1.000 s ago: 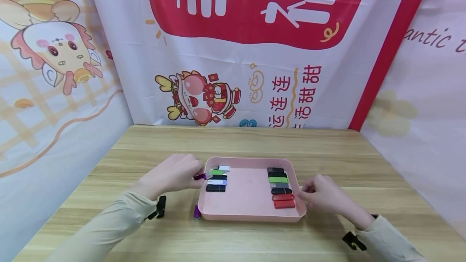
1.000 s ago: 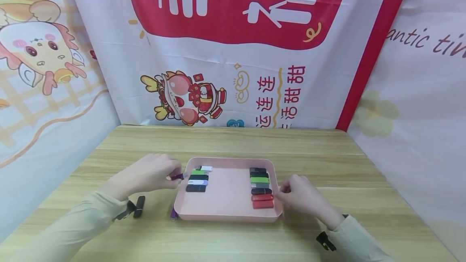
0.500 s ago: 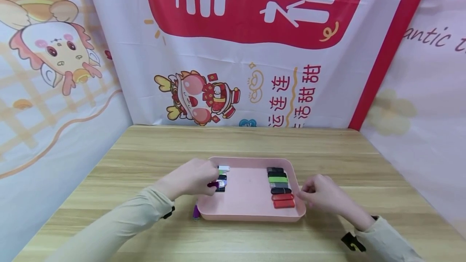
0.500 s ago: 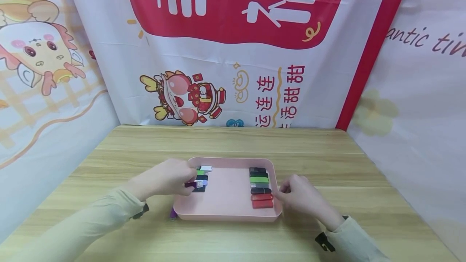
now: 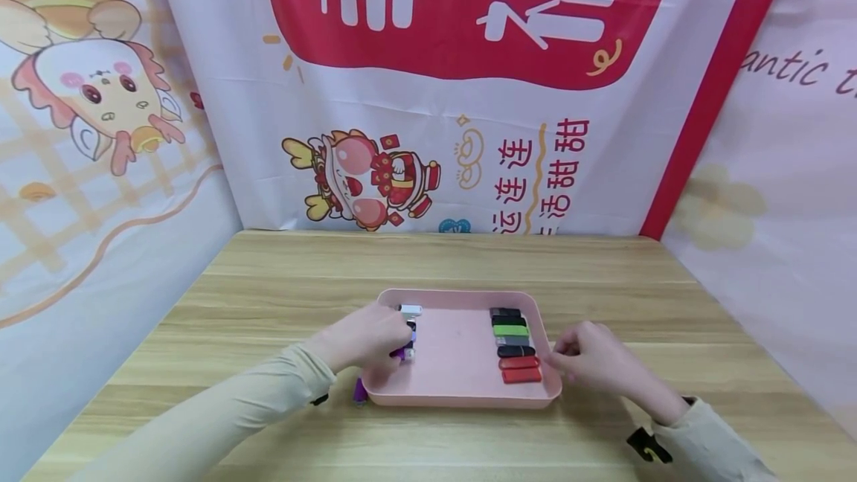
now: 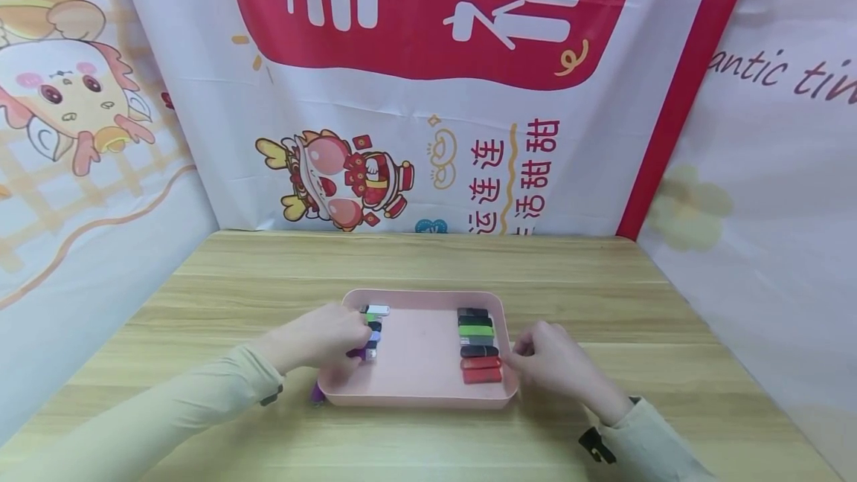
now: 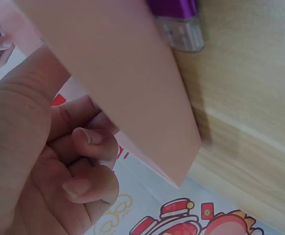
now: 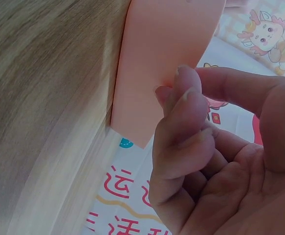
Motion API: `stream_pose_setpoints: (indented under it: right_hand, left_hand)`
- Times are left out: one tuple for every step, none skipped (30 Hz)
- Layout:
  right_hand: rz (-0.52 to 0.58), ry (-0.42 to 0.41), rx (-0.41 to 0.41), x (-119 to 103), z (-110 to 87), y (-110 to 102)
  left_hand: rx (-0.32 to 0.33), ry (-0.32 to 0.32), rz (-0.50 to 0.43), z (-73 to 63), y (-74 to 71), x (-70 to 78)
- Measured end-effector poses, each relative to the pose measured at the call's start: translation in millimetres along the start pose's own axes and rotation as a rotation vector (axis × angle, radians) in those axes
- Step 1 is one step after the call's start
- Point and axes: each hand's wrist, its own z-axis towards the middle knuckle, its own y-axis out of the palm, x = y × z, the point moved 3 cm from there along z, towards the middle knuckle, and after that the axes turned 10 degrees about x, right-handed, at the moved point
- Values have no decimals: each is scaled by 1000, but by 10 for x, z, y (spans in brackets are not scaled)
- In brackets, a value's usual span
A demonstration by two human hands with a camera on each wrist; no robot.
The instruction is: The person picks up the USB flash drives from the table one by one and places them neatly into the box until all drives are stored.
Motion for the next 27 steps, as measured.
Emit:
stream_pose_setpoints:
  right_hand:
    - [2,-4,-2,0,0,-1]
    - [4,-10,-3,2,1,-2]
    - [7,-12,-5,4,2,-3]
    - [8,-14,-4,6,4,-3]
    - [8,-16,-4,8,5,-4]
    - [7,-13,-3,10,7,-4]
    - [6,-14,-2,13,9,-4]
    - [4,-14,0,16,12,-4]
    - [3,-13,1,17,14,-4]
    - [1,-12,2,20,18,-3]
    - [-1,-12,1,20,20,-3]
    - [-2,-13,1,23,21,-2]
    - [-3,-18,1,24,22,-1]
    - [-4,-19,1,23,22,-2]
    - [-6,-22,1,24,22,-1]
    - [-8,-22,1,24,24,-1]
    - [-9,-22,1,24,24,-2]
    - [-11,-20,2,23,24,-3]
    - [-11,-17,2,20,24,-5]
    - [-12,-17,2,19,24,-5]
    - [-12,-18,1,19,25,-5]
    - [-12,-15,1,17,25,-6]
    - [-12,-15,1,17,25,-6]
    - [-12,-16,-1,16,23,-6]
    - [-12,-15,-2,16,23,-6]
    - [-13,-19,-2,17,23,-5]
    - [-13,-12,-3,18,23,-5]
  left_hand:
    - [6,3,5,-2,7,4]
    - [3,5,16,-4,15,6]
    - [-8,2,19,-8,17,11]
    - [-21,-4,24,-10,21,15]
    - [-34,-8,33,-9,23,18]
    - [-46,-11,45,-8,26,21]
    - [-57,-10,61,-7,26,28]
    - [-76,-13,74,-6,25,33]
    - [-88,-18,80,-4,26,38]
    - [-96,-20,89,1,28,42]
    - [-102,-22,97,5,28,46]
    - [-106,-24,99,5,25,52]
    - [-109,-24,104,6,22,58]
    - [-113,-29,101,8,20,60]
    - [-109,-25,110,9,22,61]
    - [-103,-21,122,11,20,62]
    - [-97,-17,132,11,18,61]
    - [-90,-13,142,10,18,58]
    - [-82,-10,145,7,18,54]
    - [-69,-7,142,2,21,46]
    - [-55,-4,140,-4,23,37]
    - [-43,-4,128,-13,17,27]
    - [-23,-4,113,-24,6,15]
    - [-6,-6,96,-37,-3,0]
    - [15,-7,78,-51,-17,-17]
    - [33,-9,65,-67,-30,-39]
    - [51,-13,53,-85,-50,-60]
